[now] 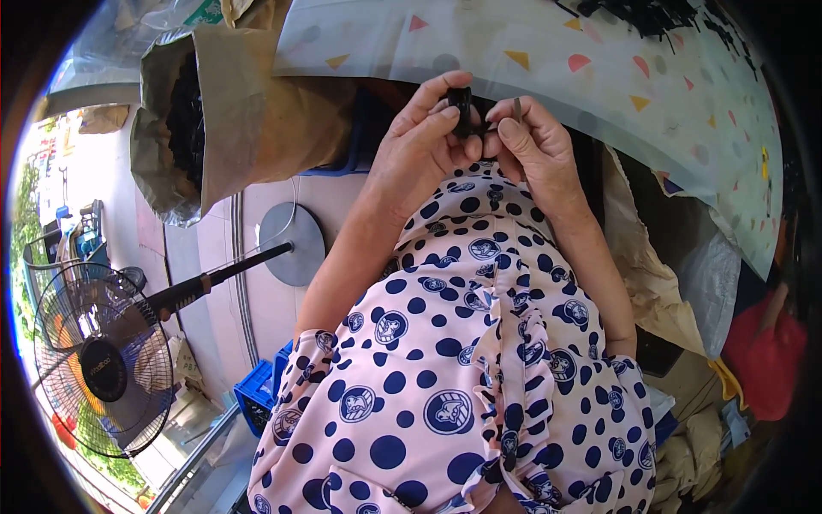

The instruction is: Manual assembly or inspection of small black plastic components at a factory workstation.

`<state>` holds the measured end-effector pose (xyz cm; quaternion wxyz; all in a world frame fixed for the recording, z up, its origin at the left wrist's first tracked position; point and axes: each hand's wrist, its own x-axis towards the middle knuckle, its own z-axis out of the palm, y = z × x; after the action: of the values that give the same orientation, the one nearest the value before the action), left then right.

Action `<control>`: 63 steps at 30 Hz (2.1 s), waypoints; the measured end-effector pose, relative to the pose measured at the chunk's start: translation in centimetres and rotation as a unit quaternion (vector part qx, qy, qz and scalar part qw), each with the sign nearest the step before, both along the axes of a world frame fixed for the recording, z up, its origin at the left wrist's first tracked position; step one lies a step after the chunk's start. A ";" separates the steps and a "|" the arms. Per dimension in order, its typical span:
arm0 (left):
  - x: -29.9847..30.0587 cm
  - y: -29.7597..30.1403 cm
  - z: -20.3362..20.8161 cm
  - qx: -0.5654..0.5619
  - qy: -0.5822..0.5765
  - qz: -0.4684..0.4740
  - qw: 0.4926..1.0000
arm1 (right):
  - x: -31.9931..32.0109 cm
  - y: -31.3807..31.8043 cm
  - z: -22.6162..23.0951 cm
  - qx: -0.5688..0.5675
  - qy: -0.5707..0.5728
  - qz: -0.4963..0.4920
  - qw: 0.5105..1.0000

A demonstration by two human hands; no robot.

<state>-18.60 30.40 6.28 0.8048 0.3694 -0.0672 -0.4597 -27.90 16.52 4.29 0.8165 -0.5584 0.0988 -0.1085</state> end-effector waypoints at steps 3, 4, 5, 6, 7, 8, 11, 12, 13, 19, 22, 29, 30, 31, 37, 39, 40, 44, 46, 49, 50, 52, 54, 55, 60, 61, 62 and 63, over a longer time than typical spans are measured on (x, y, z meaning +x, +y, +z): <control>-0.3 -0.4 0.0 0.019 -0.019 -0.038 0.999 | -0.1 -1.0 -0.5 0.101 0.000 0.039 0.994; -0.3 -0.5 0.1 0.019 -0.020 -0.056 0.998 | -0.1 -1.3 -0.5 0.101 0.000 0.036 0.994; -0.3 -0.5 0.0 0.019 -0.020 -0.058 0.998 | 0.0 -1.5 -0.5 0.127 -0.002 0.058 0.990; -0.2 -0.4 -0.2 0.001 -0.038 -0.102 0.994 | 0.0 -1.7 -0.4 0.152 -0.003 0.081 0.985; -0.2 -0.4 -0.4 -0.017 -0.055 -0.146 0.988 | 0.0 -1.8 -0.7 0.152 -0.003 0.081 0.985; -0.2 -0.4 -0.5 -0.016 -0.060 -0.160 0.985 | -0.1 -1.7 -1.0 0.158 0.011 0.082 0.984; -0.5 -0.3 -0.4 -0.015 -0.048 -0.154 0.987 | -0.2 -1.5 -0.9 0.155 0.019 0.080 0.984; -0.5 -0.3 -0.1 -0.018 -0.048 -0.152 0.987 | -0.1 -1.4 -0.7 0.149 0.013 0.075 0.986; -0.5 -0.3 0.2 0.035 -0.154 -0.152 0.976 | -0.1 -1.7 -0.9 0.146 0.014 0.076 0.986; -1.5 -0.1 -0.6 0.112 -0.385 -0.085 0.912 | 0.5 -1.2 -0.4 -0.057 0.032 0.074 0.995; -1.4 0.0 -0.7 0.175 -0.540 -0.035 0.823 | 0.3 -0.3 0.8 -0.125 0.045 0.027 0.991; -1.2 -0.4 -2.1 0.150 -0.393 0.084 0.903 | 0.5 1.6 1.9 0.027 0.106 0.046 0.993; -1.2 -0.5 -2.1 0.151 -0.405 0.092 0.897 | 0.6 1.6 1.9 0.026 0.108 0.042 0.993; -1.1 -0.6 -2.4 0.151 -0.405 0.092 0.897 | 0.7 1.7 1.8 0.025 0.110 0.038 0.993; -1.2 -0.8 -2.7 0.149 -0.449 0.108 0.874 | 0.7 1.6 1.7 0.067 0.119 0.037 0.990; -1.3 -1.3 -2.5 0.166 -0.481 0.120 0.853 | 0.7 1.5 1.5 0.081 0.122 0.016 0.989; -1.5 -1.1 -2.1 0.199 -0.504 0.118 0.832 | 0.6 1.6 1.3 0.098 0.128 0.002 0.987; -1.7 -1.3 -1.4 0.234 -0.538 0.127 0.800 | 1.0 1.4 0.9 0.016 0.133 0.021 0.991; -1.4 -1.5 -1.1 0.237 -0.566 0.130 0.779 | 1.5 1.0 0.9 0.008 0.119 0.031 0.992; -1.1 -2.0 -1.1 0.259 -0.589 0.132 0.754 | 2.1 0.3 1.4 -0.030 0.115 0.043 0.992; -0.8 -2.1 -1.2 0.262 -0.574 0.126 0.766 | 2.3 0.2 1.6 -0.056 0.109 0.052 0.991; -0.2 -2.7 -1.4 0.268 -0.558 0.122 0.776 | 2.6 -0.2 1.6 -0.041 0.087 0.029 0.995; 0.4 -3.6 -1.1 0.150 -0.433 0.104 0.883 | 2.5 -0.5 2.2 -0.023 0.069 0.011 0.997; 0.5 -3.7 -0.8 0.156 -0.430 0.108 0.883 | 2.2 -1.0 2.8 -0.010 0.066 0.021 0.998; 0.8 -4.1 0.6 0.085 -0.287 0.045 0.953 | 1.7 -2.2 3.5 0.005 0.073 0.039 0.997; 1.0 -4.3 0.5 0.087 -0.290 0.039 0.952 | 2.2 -2.2 3.3 0.007 0.075 0.041 0.996; 1.1 -4.6 0.7 0.091 -0.289 0.042 0.952 | 2.6 -2.1 3.0 -0.007 0.060 0.016 0.998; 1.3 -4.9 0.6 0.093 -0.287 0.041 0.952 | 3.0 -2.2 2.8 -0.021 0.044 -0.011 0.999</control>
<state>-17.28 25.49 6.93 0.7317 0.5616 -0.2369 -0.3050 -24.91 14.31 7.08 0.7984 -0.5783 0.1386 -0.0942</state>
